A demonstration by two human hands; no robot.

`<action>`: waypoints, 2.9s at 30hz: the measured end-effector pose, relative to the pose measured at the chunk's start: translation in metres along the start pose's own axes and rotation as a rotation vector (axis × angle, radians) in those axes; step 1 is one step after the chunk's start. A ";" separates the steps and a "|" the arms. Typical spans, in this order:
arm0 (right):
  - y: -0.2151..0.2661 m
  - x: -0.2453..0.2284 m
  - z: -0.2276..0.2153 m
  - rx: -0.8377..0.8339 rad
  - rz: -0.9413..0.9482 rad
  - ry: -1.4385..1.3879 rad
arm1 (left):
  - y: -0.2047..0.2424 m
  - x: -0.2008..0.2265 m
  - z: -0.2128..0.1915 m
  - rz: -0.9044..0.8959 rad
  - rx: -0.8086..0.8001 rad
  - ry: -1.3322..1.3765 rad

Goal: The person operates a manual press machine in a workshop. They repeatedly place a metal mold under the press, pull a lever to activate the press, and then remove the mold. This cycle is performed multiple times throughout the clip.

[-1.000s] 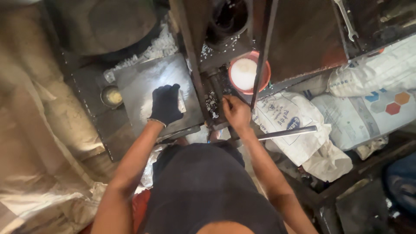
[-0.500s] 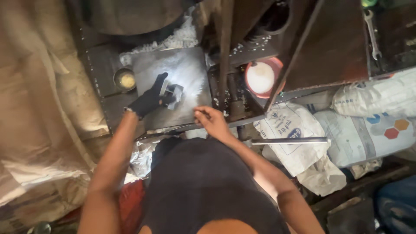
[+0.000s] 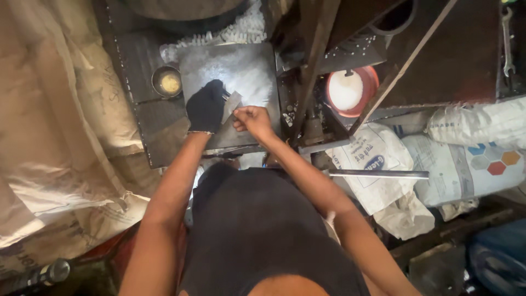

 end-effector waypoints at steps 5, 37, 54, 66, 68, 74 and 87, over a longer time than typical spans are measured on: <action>-0.005 0.037 -0.017 -0.012 -0.069 0.117 | 0.000 0.006 -0.001 0.072 0.045 -0.076; 0.041 -0.151 0.094 -0.299 -1.376 1.611 | 0.060 -0.013 -0.029 -0.280 0.143 0.173; 0.172 -0.176 -0.064 0.222 -1.180 0.725 | 0.141 0.003 0.110 -0.403 -0.425 0.480; 0.145 -0.144 -0.205 0.784 -0.783 0.755 | -0.060 0.111 0.169 -0.046 -0.306 0.401; 0.142 -0.150 -0.202 0.769 -0.801 0.745 | -0.059 0.115 0.164 0.009 -0.267 0.296; 0.150 -0.155 -0.193 0.627 -0.807 0.663 | -0.004 0.108 0.122 -0.127 -0.012 0.321; 0.114 -0.093 -0.054 -0.023 -0.679 0.415 | 0.145 0.028 0.041 -0.706 -0.296 0.624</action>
Point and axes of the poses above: each hand's wrist, its own y-axis away from the middle knuckle, its own z-axis out of the palm, x = y × z, the point moved 9 cm from there along -y, towards the middle knuckle, and after that the axes turned 7 degrees about x, right-handed, at the moved point
